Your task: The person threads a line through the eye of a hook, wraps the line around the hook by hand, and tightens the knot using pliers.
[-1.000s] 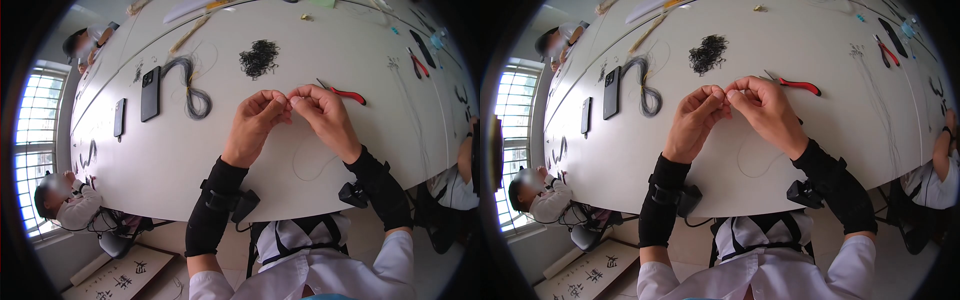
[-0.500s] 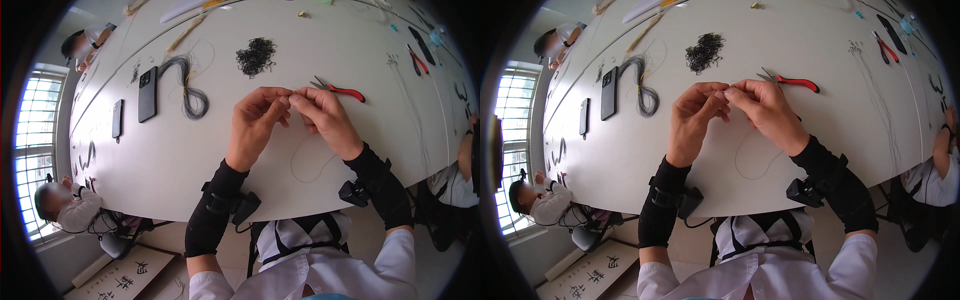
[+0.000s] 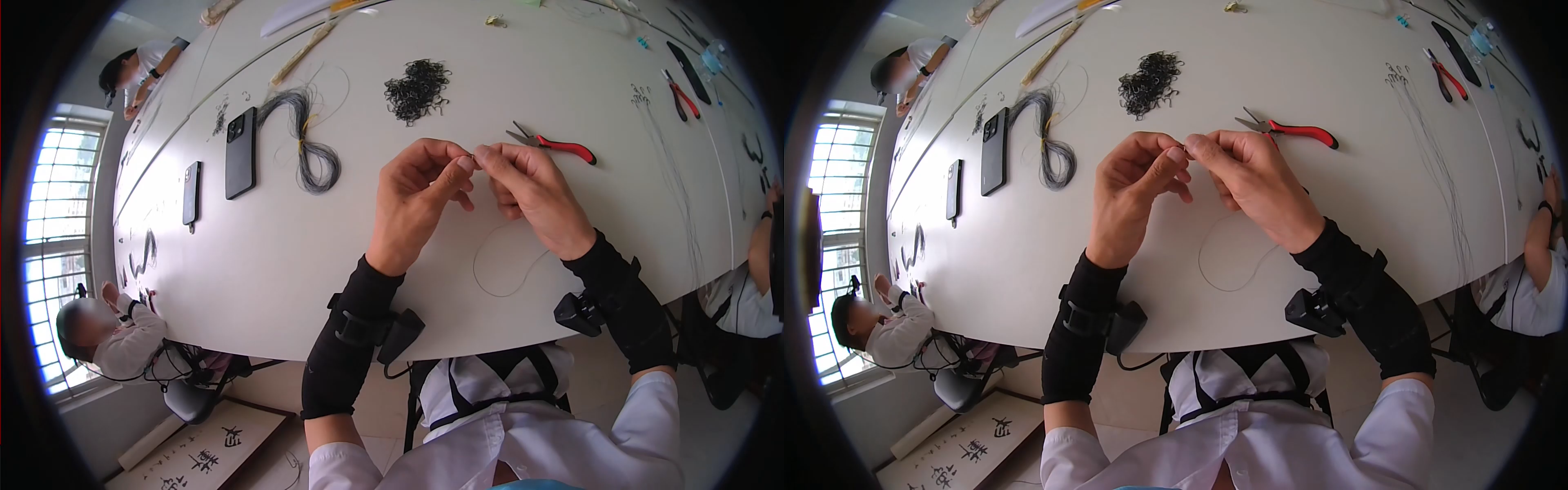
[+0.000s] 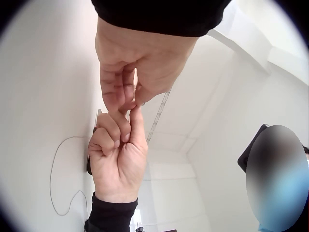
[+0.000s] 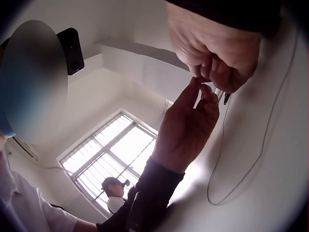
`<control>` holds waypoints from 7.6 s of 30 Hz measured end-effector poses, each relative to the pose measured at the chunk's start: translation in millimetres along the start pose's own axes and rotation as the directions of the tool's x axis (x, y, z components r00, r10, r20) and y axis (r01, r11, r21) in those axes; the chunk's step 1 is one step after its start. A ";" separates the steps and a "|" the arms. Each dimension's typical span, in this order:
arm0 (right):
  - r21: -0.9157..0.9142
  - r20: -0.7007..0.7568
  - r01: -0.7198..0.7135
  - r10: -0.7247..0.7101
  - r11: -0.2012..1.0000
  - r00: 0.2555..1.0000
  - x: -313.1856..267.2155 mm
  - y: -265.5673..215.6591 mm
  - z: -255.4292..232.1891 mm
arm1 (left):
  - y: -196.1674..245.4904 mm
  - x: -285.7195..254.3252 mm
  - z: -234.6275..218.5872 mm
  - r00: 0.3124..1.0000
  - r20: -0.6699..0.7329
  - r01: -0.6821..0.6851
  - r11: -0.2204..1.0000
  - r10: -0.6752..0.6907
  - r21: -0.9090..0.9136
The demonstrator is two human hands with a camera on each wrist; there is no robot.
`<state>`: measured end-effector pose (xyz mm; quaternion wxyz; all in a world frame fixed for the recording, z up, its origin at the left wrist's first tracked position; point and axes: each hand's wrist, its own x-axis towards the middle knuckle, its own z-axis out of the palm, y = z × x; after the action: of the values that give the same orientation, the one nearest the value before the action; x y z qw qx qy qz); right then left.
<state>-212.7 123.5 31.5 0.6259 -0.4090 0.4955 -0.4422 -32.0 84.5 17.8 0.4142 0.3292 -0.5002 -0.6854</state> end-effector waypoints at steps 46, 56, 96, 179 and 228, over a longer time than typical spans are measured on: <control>-0.436 -0.048 0.369 -0.431 0.821 0.901 3.3 6.9 1.8 | 5.6 -0.2 -5.7 0.949 -0.024 0.300 0.921 -0.316 -0.248; -0.499 -0.027 0.317 -0.380 0.806 0.925 4.3 12.2 -2.8 | 3.1 0.1 -4.2 0.957 -0.041 0.279 0.948 -0.288 -0.157; -0.607 -0.011 0.480 -0.611 0.633 0.792 -3.6 -5.9 -1.8 | 13.8 -1.7 -0.1 0.965 -0.018 0.263 0.965 -0.263 -0.025; -0.453 0.073 0.285 -0.284 0.845 0.956 -4.2 -2.3 0.0 | 11.6 -1.4 -5.2 0.979 0.014 0.206 0.975 -0.205 -0.085; 0.078 0.149 0.052 -0.063 0.996 0.987 -23.0 -39.9 -14.1 | 62.5 -25.0 -21.0 0.944 0.242 -0.327 0.733 0.224 0.596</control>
<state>-235.2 133.6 72.8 0.6633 -0.4321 0.4178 -0.4458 12.1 88.5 72.7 0.3377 0.3165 -0.7736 -0.4329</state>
